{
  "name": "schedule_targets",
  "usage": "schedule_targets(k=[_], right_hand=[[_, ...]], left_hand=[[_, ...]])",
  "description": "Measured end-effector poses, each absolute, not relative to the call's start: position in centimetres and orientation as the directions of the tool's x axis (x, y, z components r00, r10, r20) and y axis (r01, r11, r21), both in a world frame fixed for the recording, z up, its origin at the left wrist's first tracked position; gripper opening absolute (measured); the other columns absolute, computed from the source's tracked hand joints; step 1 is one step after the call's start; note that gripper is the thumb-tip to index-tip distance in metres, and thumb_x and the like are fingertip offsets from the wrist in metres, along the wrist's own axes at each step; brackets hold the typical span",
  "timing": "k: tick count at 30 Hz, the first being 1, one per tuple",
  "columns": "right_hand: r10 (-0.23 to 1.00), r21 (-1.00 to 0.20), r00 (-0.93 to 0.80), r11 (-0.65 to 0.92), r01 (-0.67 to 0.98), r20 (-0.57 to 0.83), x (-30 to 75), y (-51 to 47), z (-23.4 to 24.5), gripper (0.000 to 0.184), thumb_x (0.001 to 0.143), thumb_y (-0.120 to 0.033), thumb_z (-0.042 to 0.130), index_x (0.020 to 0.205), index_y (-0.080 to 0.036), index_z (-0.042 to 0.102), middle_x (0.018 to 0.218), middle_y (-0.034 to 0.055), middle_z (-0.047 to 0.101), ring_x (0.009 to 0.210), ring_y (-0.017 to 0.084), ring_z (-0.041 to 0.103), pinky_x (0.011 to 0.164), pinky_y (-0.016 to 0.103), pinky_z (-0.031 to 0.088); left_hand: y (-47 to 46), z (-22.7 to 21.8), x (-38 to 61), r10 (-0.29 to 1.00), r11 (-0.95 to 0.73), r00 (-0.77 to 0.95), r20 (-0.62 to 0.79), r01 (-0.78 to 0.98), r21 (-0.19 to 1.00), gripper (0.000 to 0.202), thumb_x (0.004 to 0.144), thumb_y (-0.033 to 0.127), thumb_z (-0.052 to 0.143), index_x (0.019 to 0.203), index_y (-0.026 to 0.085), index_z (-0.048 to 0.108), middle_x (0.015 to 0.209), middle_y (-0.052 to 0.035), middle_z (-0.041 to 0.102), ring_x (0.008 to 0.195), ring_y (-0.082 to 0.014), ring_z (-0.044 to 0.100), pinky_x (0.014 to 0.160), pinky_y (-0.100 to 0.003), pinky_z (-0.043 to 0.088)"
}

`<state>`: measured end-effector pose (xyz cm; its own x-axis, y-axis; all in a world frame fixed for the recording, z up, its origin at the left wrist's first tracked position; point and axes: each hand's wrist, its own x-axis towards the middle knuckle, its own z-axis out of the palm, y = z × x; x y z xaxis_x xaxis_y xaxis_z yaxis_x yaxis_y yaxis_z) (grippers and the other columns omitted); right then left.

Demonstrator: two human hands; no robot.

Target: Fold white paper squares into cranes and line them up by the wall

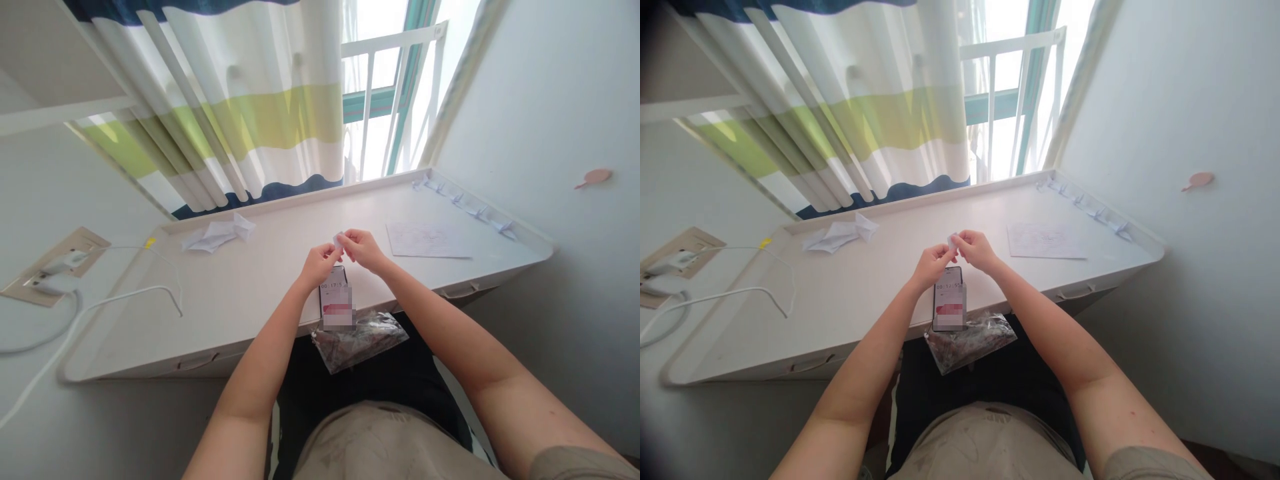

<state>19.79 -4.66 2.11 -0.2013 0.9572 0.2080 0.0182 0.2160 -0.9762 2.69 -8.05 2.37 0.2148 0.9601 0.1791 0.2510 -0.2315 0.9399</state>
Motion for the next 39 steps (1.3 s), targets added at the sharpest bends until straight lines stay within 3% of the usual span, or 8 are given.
schedule_targets(k=[7, 16, 19, 22, 26, 31, 34, 39], right_hand=[[0.952, -0.978, -0.239, 0.205, 0.033, 0.192, 19.0, -3.7, 2.7, 0.05, 0.085, -0.065, 0.082, 0.072, -0.021, 0.062, 0.052, -0.004, 0.058, 0.041, 0.008, 0.044, 0.04, 0.024, 0.033], [0.961, -0.976, -0.246, 0.162, 0.144, 0.123, 18.3, 0.7, 2.5, 0.038, 0.094, -0.045, 0.082, 0.072, -0.02, 0.063, 0.052, -0.0044, 0.057, 0.041, 0.008, 0.043, 0.042, 0.025, 0.033], [0.958, -0.977, -0.265, 0.153, 0.146, 0.111, 17.9, 2.1, 1.5, 0.039, 0.093, -0.05, 0.081, 0.074, -0.021, 0.064, 0.051, -0.005, 0.056, 0.041, 0.008, 0.041, 0.043, 0.025, 0.031], [0.946, -0.98, -0.297, 0.168, 0.105, 0.13, 17.5, 2.9, 0.5, 0.05, 0.09, -0.068, 0.077, 0.075, -0.022, 0.063, 0.051, -0.0053, 0.054, 0.043, 0.009, 0.04, 0.043, 0.026, 0.028], [0.911, -0.97, -0.351, 0.24, 0.023, 0.217, 17.4, 3.3, -0.6, 0.055, 0.089, -0.076, 0.074, 0.086, -0.022, 0.064, 0.058, -0.004, 0.059, 0.053, 0.011, 0.05, 0.048, 0.026, 0.034], [0.912, -0.978, -0.36, 0.21, 0.001, 0.195, 18.0, 3.6, -1.2, 0.048, 0.091, -0.063, 0.077, 0.113, -0.023, 0.062, 0.072, -0.0054, 0.062, 0.054, 0.012, 0.053, 0.045, 0.025, 0.037], [0.908, -0.962, -0.329, 0.274, -0.004, 0.26, 18.5, 3.7, -1.3, 0.048, 0.092, -0.051, 0.077, 0.13, -0.027, 0.06, 0.088, -0.0047, 0.063, 0.055, 0.011, 0.056, 0.047, 0.026, 0.045], [0.875, -0.927, -0.368, 0.367, 0.082, 0.314, 19.0, 3.7, -1.0, 0.028, 0.1, -0.044, 0.07, 0.122, -0.026, 0.072, 0.1, 0.0009, 0.065, 0.064, 0.012, 0.062, 0.055, 0.029, 0.053]], left_hand=[[-6.8, 2.2, 1.9, 0.961, -0.256, 0.158, 0.227, 0.204, 0.945, 0.037, 0.091, 0.052, 0.078, 0.077, 0.019, 0.07, 0.082, -0.0046, 0.077, 0.084, -0.0184, 0.068, 0.087, -0.033, 0.05], [-1.7, 0.7, 0.9, 0.973, -0.22, 0.103, 0.206, 0.154, 0.963, 0.052, 0.086, 0.069, 0.079, 0.074, 0.019, 0.069, 0.076, -0.0018, 0.07, 0.075, -0.0153, 0.057, 0.075, -0.031, 0.046], [-0.7, -0.6, 0.9, 0.974, -0.225, 0.063, 0.22, 0.1, 0.969, 0.055, 0.085, 0.073, 0.079, 0.077, 0.019, 0.069, 0.08, -0.0032, 0.072, 0.078, -0.0159, 0.062, 0.08, -0.031, 0.049], [-0.1, -1.5, 0.7, 0.977, -0.212, 0.018, 0.212, 0.069, 0.975, 0.056, 0.087, 0.074, 0.079, 0.082, 0.019, 0.072, 0.078, -0.0024, 0.071, 0.077, -0.0159, 0.062, 0.08, -0.032, 0.05], [0.2, -1.8, 0.5, 0.977, -0.212, 0.019, 0.211, 0.055, 0.976, 0.055, 0.088, 0.073, 0.08, 0.082, 0.019, 0.072, 0.078, -0.0017, 0.071, 0.076, -0.0152, 0.062, 0.081, -0.032, 0.051], [0.4, -1.6, 0.4, 0.985, -0.175, 0.014, 0.175, 0.001, 0.985, 0.052, 0.087, 0.07, 0.084, 0.085, 0.019, 0.075, 0.077, -0.0018, 0.074, 0.075, -0.015, 0.065, 0.081, -0.032, 0.052], [0.4, -1.7, 0.2, 0.993, -0.122, -0.003, 0.122, -0.047, 0.991, 0.051, 0.082, 0.067, 0.09, 0.094, 0.019, 0.076, 0.079, -0.0034, 0.079, 0.075, -0.0165, 0.069, 0.079, -0.033, 0.053], [0.4, -1.8, 0.1, 0.998, -0.07, -0.004, 0.07, -0.078, 0.994, 0.048, 0.08, 0.062, 0.092, 0.091, 0.019, 0.072, 0.083, -0.005, 0.082, 0.08, -0.0183, 0.075, 0.078, -0.032, 0.054]])
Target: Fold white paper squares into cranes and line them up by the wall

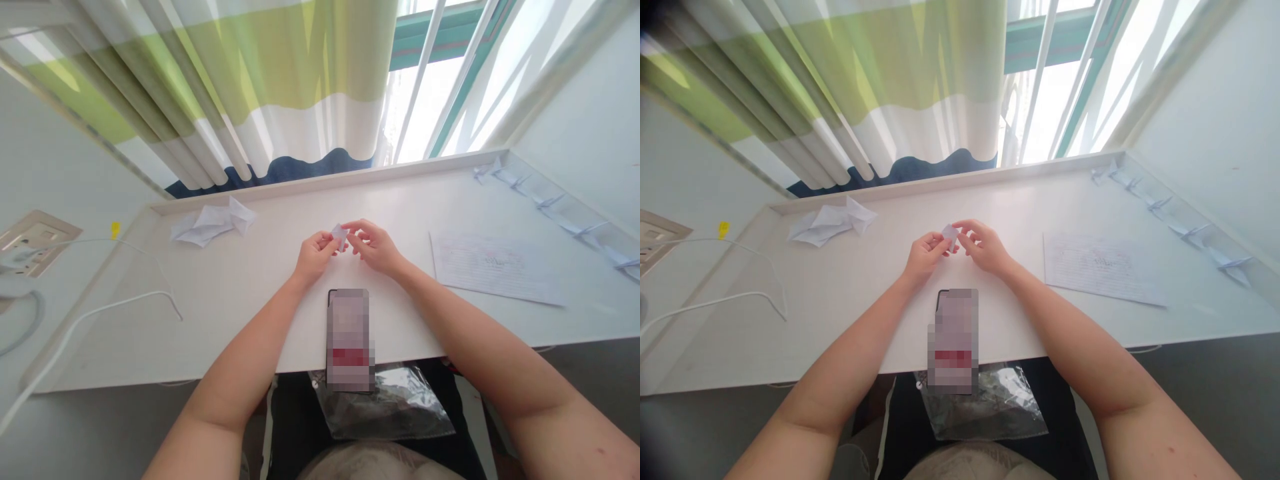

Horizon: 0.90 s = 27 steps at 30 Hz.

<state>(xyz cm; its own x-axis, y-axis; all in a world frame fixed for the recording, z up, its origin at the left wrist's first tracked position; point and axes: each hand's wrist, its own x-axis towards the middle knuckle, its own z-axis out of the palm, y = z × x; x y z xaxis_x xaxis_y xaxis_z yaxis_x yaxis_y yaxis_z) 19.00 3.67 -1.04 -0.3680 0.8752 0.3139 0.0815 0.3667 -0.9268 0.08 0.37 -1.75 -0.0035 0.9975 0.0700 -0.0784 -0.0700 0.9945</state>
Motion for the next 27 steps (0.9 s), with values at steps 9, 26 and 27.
schedule_targets(k=[9, 26, 27], right_hand=[[0.856, -0.887, -0.385, 0.432, 0.162, 0.346, 18.76, 3.5, -1.13, 0.031, 0.097, -0.052, 0.074, 0.11, -0.024, 0.073, 0.108, 0.0082, 0.076, 0.086, 0.021, 0.071, 0.062, 0.033, 0.057], [0.908, -0.946, -0.312, 0.316, 0.071, 0.28, 18.68, 3.84, -1.22, 0.055, 0.086, -0.074, 0.083, 0.108, -0.026, 0.068, 0.085, -0.0008, 0.068, 0.063, 0.015, 0.065, 0.047, 0.028, 0.048], [0.911, -0.951, -0.311, 0.303, 0.067, 0.269, 18.7, 3.79, -1.09, 0.056, 0.086, -0.074, 0.083, 0.107, -0.025, 0.067, 0.084, -0.0006, 0.068, 0.062, 0.015, 0.065, 0.046, 0.027, 0.047]], left_hand=[[0.29, -1.81, 0.06, 0.996, -0.084, 0.001, 0.084, -0.095, 0.992, 0.039, 0.084, 0.053, 0.09, 0.094, 0.019, 0.073, 0.09, -0.0037, 0.082, 0.084, -0.0167, 0.074, 0.086, -0.034, 0.06], [0.11, -1.72, 0.0, 0.988, -0.119, 0.091, 0.125, -0.073, 0.99, 0.038, 0.087, 0.052, 0.089, 0.102, 0.02, 0.074, 0.085, -0.0031, 0.082, 0.084, -0.0178, 0.075, 0.083, -0.033, 0.055], [0.09, -1.73, 0.03, 0.985, -0.127, 0.103, 0.135, -0.08, 0.989, 0.04, 0.086, 0.052, 0.091, 0.102, 0.02, 0.074, 0.086, -0.0032, 0.081, 0.084, -0.0176, 0.075, 0.082, -0.033, 0.054]])
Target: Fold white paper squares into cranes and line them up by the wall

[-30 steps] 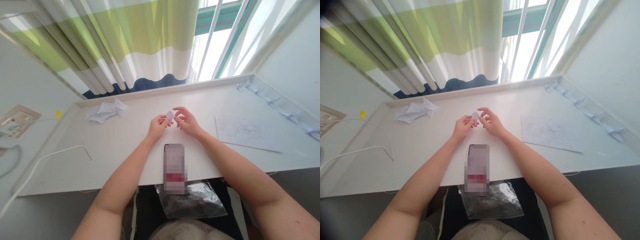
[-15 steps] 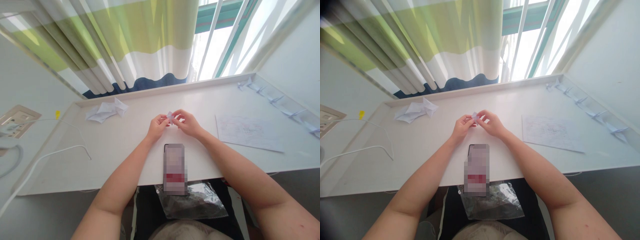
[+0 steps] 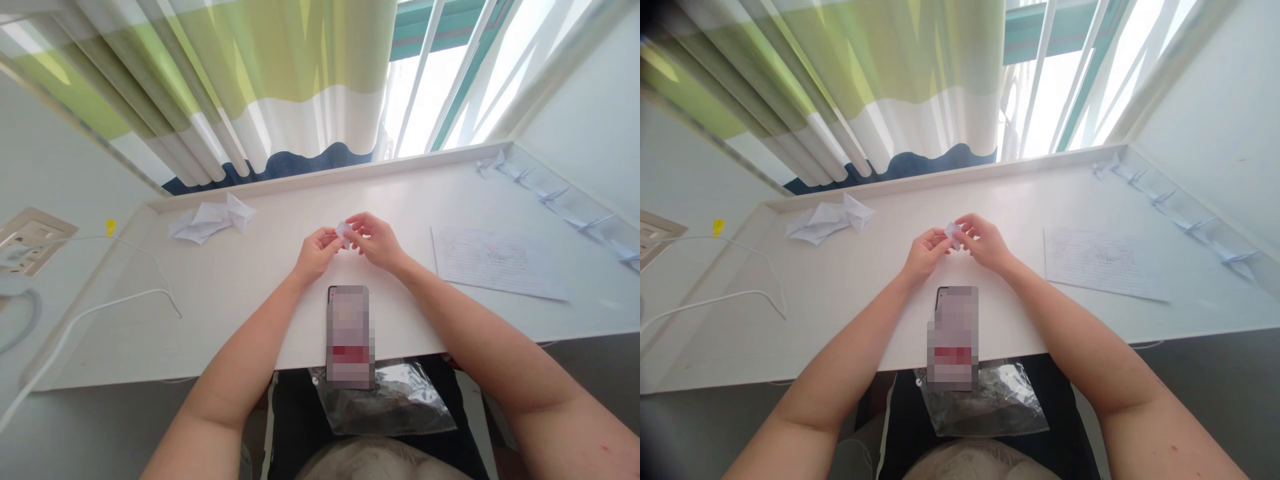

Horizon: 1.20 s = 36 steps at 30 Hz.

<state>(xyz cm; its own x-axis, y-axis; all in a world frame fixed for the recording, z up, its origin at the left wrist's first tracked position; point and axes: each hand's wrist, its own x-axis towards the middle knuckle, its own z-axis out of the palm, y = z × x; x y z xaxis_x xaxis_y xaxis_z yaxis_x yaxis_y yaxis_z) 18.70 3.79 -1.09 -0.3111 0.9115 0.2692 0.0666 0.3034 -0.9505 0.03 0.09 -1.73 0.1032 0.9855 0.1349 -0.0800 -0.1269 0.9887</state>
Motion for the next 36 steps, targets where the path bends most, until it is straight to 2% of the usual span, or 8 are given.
schedule_targets(k=[5, 9, 12, 17, 22, 24, 30, 36], right_hand=[[0.911, -0.951, -0.312, 0.302, 0.061, 0.269, 18.7, 3.5, -0.7, 0.054, 0.086, -0.072, 0.084, 0.096, -0.024, 0.063, 0.087, 0.0016, 0.072, 0.066, 0.016, 0.069, 0.05, 0.028, 0.052], [0.9, -0.944, -0.329, 0.323, 0.065, 0.285, 18.6, 3.5, -0.8, 0.053, 0.088, -0.07, 0.082, 0.112, -0.024, 0.071, 0.096, 0.0026, 0.072, 0.07, 0.016, 0.072, 0.05, 0.028, 0.054], [0.886, -0.92, -0.328, 0.378, 0.103, 0.327, 18.6, 3.5, -0.8, 0.047, 0.094, -0.067, 0.078, 0.113, -0.024, 0.078, 0.102, 0.0052, 0.072, 0.073, 0.017, 0.073, 0.049, 0.028, 0.054], [0.874, -0.885, -0.315, 0.435, 0.168, 0.37, 18.6, 3.4, -0.7, 0.038, 0.098, -0.059, 0.075, 0.111, -0.024, 0.081, 0.113, 0.0094, 0.073, 0.091, 0.022, 0.075, 0.052, 0.029, 0.055], [0.881, -0.886, -0.31, 0.424, 0.186, 0.357, 18.8, 3.4, -0.8, 0.041, 0.097, -0.056, 0.076, 0.125, -0.026, 0.076, 0.119, 0.0099, 0.075, 0.099, 0.025, 0.073, 0.057, 0.032, 0.059], [0.869, -0.862, -0.318, 0.456, 0.221, 0.378, 18.9, 3.4, -0.8, 0.035, 0.099, -0.051, 0.073, 0.123, -0.026, 0.077, 0.12, 0.0102, 0.075, 0.101, 0.025, 0.072, 0.059, 0.033, 0.059], [0.778, -0.714, -0.345, 0.623, 0.319, 0.525, 19.1, 3.9, -1.0, 0.021, 0.102, -0.037, 0.066, 0.11, -0.028, 0.083, 0.107, 0.01, 0.071, 0.105, 0.028, 0.068, 0.08, 0.042, 0.06], [0.827, -0.668, -0.47, 0.541, 0.51, 0.31, 19.2, 4.2, -1.0, 0.024, 0.103, -0.032, 0.062, 0.099, -0.025, 0.085, 0.089, 0.0051, 0.076, 0.079, 0.021, 0.066, 0.092, 0.043, 0.05]], left_hand=[[0.1, -1.9, 0.1, 0.984, -0.124, 0.114, 0.135, -0.105, 0.987, 0.045, 0.083, 0.055, 0.094, 0.104, 0.019, 0.076, 0.084, -0.0037, 0.081, 0.079, -0.0166, 0.072, 0.079, -0.033, 0.052], [0.2, -1.9, 0.1, 0.987, -0.094, 0.119, 0.112, -0.143, 0.985, 0.049, 0.079, 0.057, 0.097, 0.1, 0.018, 0.076, 0.086, -0.0048, 0.082, 0.08, -0.0177, 0.074, 0.082, -0.034, 0.055], [0.2, -1.7, 0.2, 0.989, -0.076, 0.113, 0.092, -0.138, 0.987, 0.049, 0.077, 0.058, 0.098, 0.098, 0.018, 0.077, 0.084, -0.0047, 0.082, 0.079, -0.0173, 0.073, 0.081, -0.034, 0.054], [0.0, -1.4, 0.2, 0.995, -0.067, 0.069, 0.074, -0.098, 0.993, 0.042, 0.081, 0.055, 0.094, 0.096, 0.019, 0.077, 0.082, -0.0042, 0.081, 0.079, -0.0171, 0.073, 0.079, -0.033, 0.052], [0.1, -1.5, 0.1, 0.996, -0.082, 0.019, 0.083, -0.049, 0.995, 0.037, 0.087, 0.055, 0.088, 0.094, 0.02, 0.078, 0.086, -0.0038, 0.081, 0.082, -0.0172, 0.072, 0.08, -0.033, 0.053], [0.2, -1.6, 0.1, 0.994, -0.105, -0.039, 0.104, -0.005, 0.994, 0.033, 0.09, 0.053, 0.085, 0.092, 0.02, 0.078, 0.088, -0.0033, 0.081, 0.081, -0.0164, 0.069, 0.08, -0.032, 0.053], [0.0, -1.6, 0.5, 0.986, -0.076, -0.141, 0.083, 0.059, 0.995, 0.026, 0.091, 0.034, 0.087, 0.108, 0.021, 0.073, 0.084, -0.001, 0.079, 0.078, -0.017, 0.071, 0.077, -0.031, 0.05], [-0.3, -2.0, 1.2, 0.983, -0.109, -0.101, 0.151, 0.336, 0.936, 0.013, 0.095, 0.03, 0.082, 0.093, 0.024, 0.07, 0.082, -0.0019, 0.08, 0.079, -0.0219, 0.073, 0.081, -0.035, 0.051]])
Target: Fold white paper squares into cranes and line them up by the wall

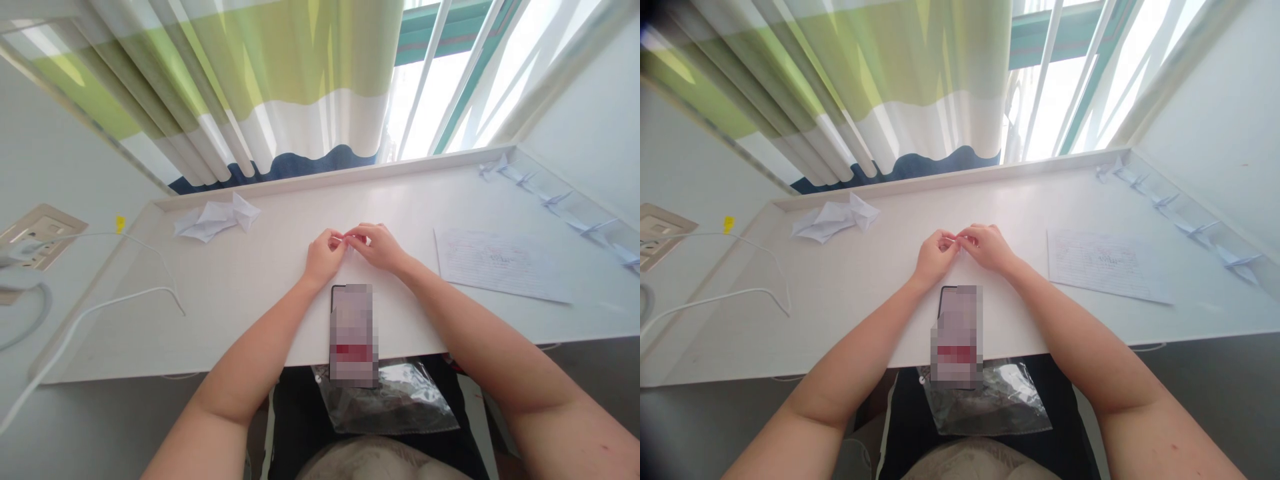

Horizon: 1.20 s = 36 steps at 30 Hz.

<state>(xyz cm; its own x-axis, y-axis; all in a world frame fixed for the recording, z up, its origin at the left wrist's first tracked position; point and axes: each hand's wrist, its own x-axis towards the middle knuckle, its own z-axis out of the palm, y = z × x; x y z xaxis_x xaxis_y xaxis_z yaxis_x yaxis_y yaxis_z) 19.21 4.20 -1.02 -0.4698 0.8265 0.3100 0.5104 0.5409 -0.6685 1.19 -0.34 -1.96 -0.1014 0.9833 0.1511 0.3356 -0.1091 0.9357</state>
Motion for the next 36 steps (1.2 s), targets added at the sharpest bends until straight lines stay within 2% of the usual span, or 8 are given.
schedule_targets(k=[5, 10, 16, 20, 24, 29, 32, 36], right_hand=[[0.833, -0.604, -0.519, 0.517, 0.607, 0.192, 19.1, 4.0, -0.9, 0.026, 0.102, -0.03, 0.061, 0.106, -0.026, 0.087, 0.094, 0.0056, 0.08, 0.092, 0.024, 0.073, 0.101, 0.045, 0.042], [0.829, -0.586, -0.537, 0.516, 0.625, 0.157, 19.3, 3.8, -0.9, 0.018, 0.099, -0.035, 0.069, 0.099, -0.024, 0.083, 0.098, 0.0072, 0.08, 0.099, 0.027, 0.072, 0.103, 0.046, 0.042], [0.845, -0.548, -0.511, 0.506, 0.667, 0.159, 19.5, 3.7, -0.6, 0.023, 0.1, -0.036, 0.068, 0.082, -0.022, 0.074, 0.096, 0.0095, 0.079, 0.096, 0.028, 0.07, 0.096, 0.044, 0.046], [0.866, -0.537, -0.478, 0.476, 0.696, 0.148, 19.4, 3.9, -0.9, 0.013, 0.096, -0.026, 0.069, 0.098, -0.021, 0.081, 0.104, 0.01, 0.079, 0.102, 0.029, 0.07, 0.101, 0.046, 0.045], [0.872, -0.554, -0.473, 0.457, 0.696, 0.126, 19.3, 4.1, -1.3, 0.033, 0.095, -0.024, 0.067, 0.123, -0.025, 0.083, 0.107, 0.009, 0.079, 0.106, 0.03, 0.069, 0.104, 0.047, 0.042], [0.852, -0.515, -0.514, 0.487, 0.705, 0.102, 19.1, 3.6, -1.1, 0.033, 0.099, -0.02, 0.06, 0.116, -0.027, 0.087, 0.101, 0.0101, 0.079, 0.109, 0.033, 0.066, 0.104, 0.05, 0.041], [0.861, -0.515, -0.498, 0.476, 0.713, 0.106, 19.1, 3.4, -0.9, 0.036, 0.096, -0.016, 0.06, 0.119, -0.024, 0.086, 0.108, 0.013, 0.078, 0.114, 0.035, 0.065, 0.105, 0.051, 0.043], [0.865, -0.532, -0.494, 0.457, 0.713, 0.082, 19.3, 3.4, -0.8, 0.044, 0.093, -0.014, 0.061, 0.13, -0.024, 0.083, 0.123, 0.0155, 0.074, 0.122, 0.038, 0.061, 0.109, 0.054, 0.044]], left_hand=[[-0.2, -2.1, 0.7, 0.965, -0.156, -0.059, 0.255, 0.654, 0.74, 0.006, 0.093, 0.021, 0.078, 0.091, 0.027, 0.076, 0.098, -0.0069, 0.081, 0.107, -0.0325, 0.069, 0.103, -0.049, 0.048], [0.0, -2.4, -0.2, 0.968, -0.137, -0.025, 0.248, 0.777, 0.614, 0.011, 0.096, 0.033, 0.079, 0.102, 0.028, 0.087, 0.117, -0.013, 0.075, 0.121, -0.0381, 0.057, 0.108, -0.055, 0.045], [0.2, -2.4, -0.7, 0.962, -0.241, 0.104, 0.254, 0.764, 0.599, 0.021, 0.098, 0.031, 0.075, 0.112, 0.031, 0.09, 0.12, -0.0116, 0.076, 0.122, -0.0358, 0.058, 0.111, -0.054, 0.046], [0.2, -1.8, -1.2, 0.954, -0.292, 0.177, 0.241, 0.729, 0.619, 0.014, 0.097, 0.034, 0.076, 0.099, 0.03, 0.089, 0.12, -0.0102, 0.081, 0.121, -0.0353, 0.063, 0.113, -0.054, 0.046], [0.0, -1.1, -1.8, 0.954, -0.299, 0.181, 0.239, 0.648, 0.7, 0.017, 0.091, 0.039, 0.082, 0.08, 0.027, 0.078, 0.112, -0.0083, 0.085, 0.115, -0.0344, 0.068, 0.112, -0.053, 0.048], [-0.7, -0.5, -1.9, 0.96, -0.281, 0.188, 0.209, 0.637, 0.718, 0.021, 0.083, 0.023, 0.08, 0.068, 0.026, 0.065, 0.121, -0.0074, 0.085, 0.121, -0.0354, 0.07, 0.117, -0.055, 0.047], [-0.8, -0.6, -1.6, 0.967, -0.255, 0.18, 0.181, 0.68, 0.687, 0.013, 0.079, 0.013, 0.076, 0.078, 0.026, 0.071, 0.124, -0.0079, 0.083, 0.125, -0.0366, 0.069, 0.119, -0.056, 0.046], [-0.6, -0.8, -1.4, 0.984, -0.179, 0.129, 0.125, 0.744, 0.644, 0.037, 0.079, 0.013, 0.076, 0.114, 0.025, 0.08, 0.14, -0.0115, 0.077, 0.14, -0.0411, 0.061, 0.125, -0.06, 0.042]])
